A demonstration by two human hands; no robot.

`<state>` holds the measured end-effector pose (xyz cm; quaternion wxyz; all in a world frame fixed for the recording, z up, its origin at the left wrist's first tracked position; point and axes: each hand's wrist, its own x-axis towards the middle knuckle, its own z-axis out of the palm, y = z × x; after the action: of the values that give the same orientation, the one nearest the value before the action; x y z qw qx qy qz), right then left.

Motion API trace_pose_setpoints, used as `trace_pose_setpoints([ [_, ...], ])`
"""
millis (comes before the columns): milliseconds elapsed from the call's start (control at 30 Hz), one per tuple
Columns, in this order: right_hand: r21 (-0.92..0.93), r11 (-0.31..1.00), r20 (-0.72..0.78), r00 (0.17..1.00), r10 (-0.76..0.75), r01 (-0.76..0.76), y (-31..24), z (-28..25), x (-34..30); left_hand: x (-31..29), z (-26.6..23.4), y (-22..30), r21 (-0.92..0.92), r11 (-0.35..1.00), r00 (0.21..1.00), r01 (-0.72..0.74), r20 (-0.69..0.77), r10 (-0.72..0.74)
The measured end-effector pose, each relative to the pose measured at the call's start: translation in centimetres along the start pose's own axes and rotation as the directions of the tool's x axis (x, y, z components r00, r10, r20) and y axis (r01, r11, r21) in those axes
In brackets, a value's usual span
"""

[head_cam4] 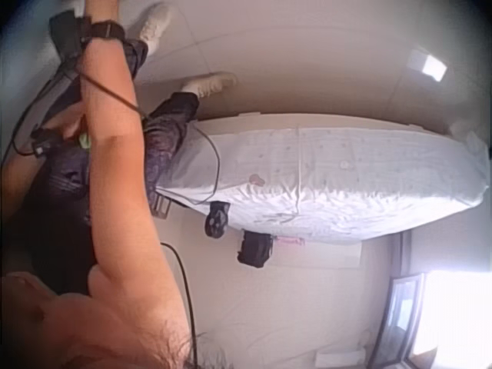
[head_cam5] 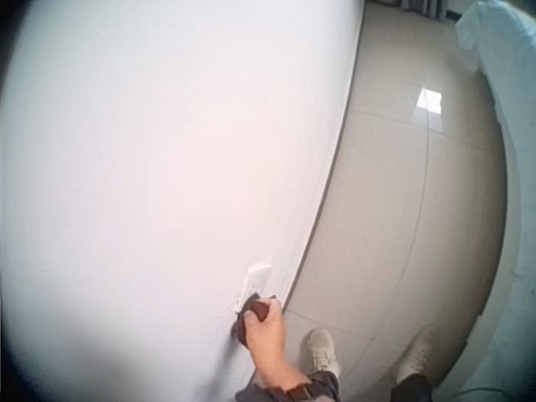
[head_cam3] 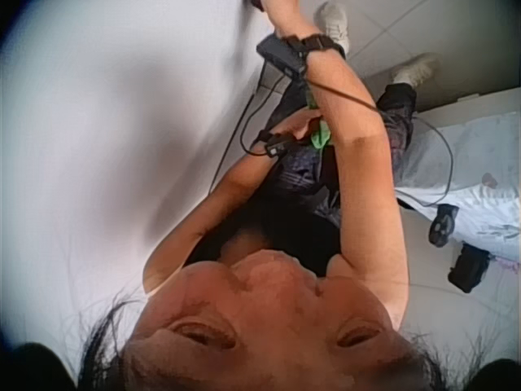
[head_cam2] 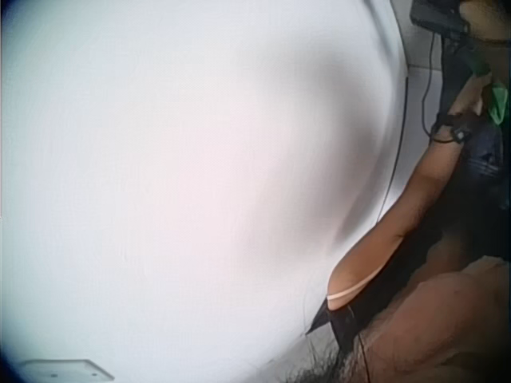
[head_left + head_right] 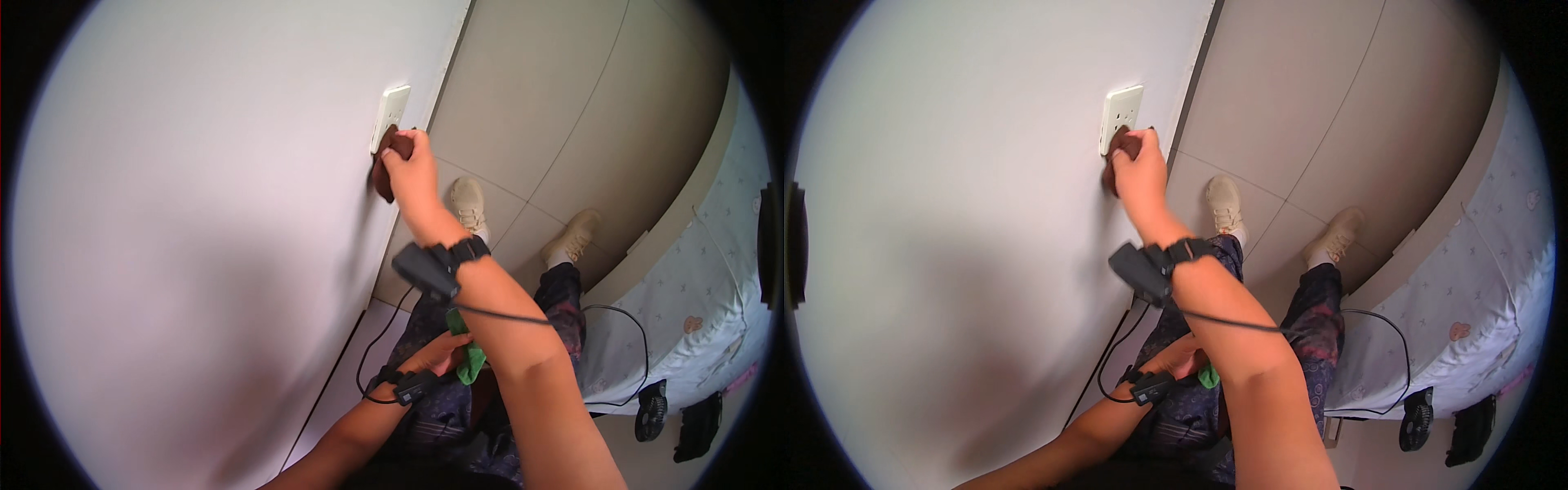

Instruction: Cleaning the headboard and wall fixtures with cloths in a bedroom.

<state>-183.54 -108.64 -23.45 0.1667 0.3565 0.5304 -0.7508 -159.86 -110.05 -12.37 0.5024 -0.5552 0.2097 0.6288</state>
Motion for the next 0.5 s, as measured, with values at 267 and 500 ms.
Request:
trace_pose_setpoints([
  [267,0.017,1.0,-0.012,1.0,-0.01,0.01,-1.6,0.5,-0.3,-0.1,-0.5,-0.1,0.052,0.998,0.998,-0.042,-0.046,0.045],
  [500,0.205,0.973,-0.092,0.992,-0.085,0.103,-3.6,0.6,2.0,0.8,-2.5,-1.2,-0.051,0.999,1.0,0.006,0.017,-0.006],
])
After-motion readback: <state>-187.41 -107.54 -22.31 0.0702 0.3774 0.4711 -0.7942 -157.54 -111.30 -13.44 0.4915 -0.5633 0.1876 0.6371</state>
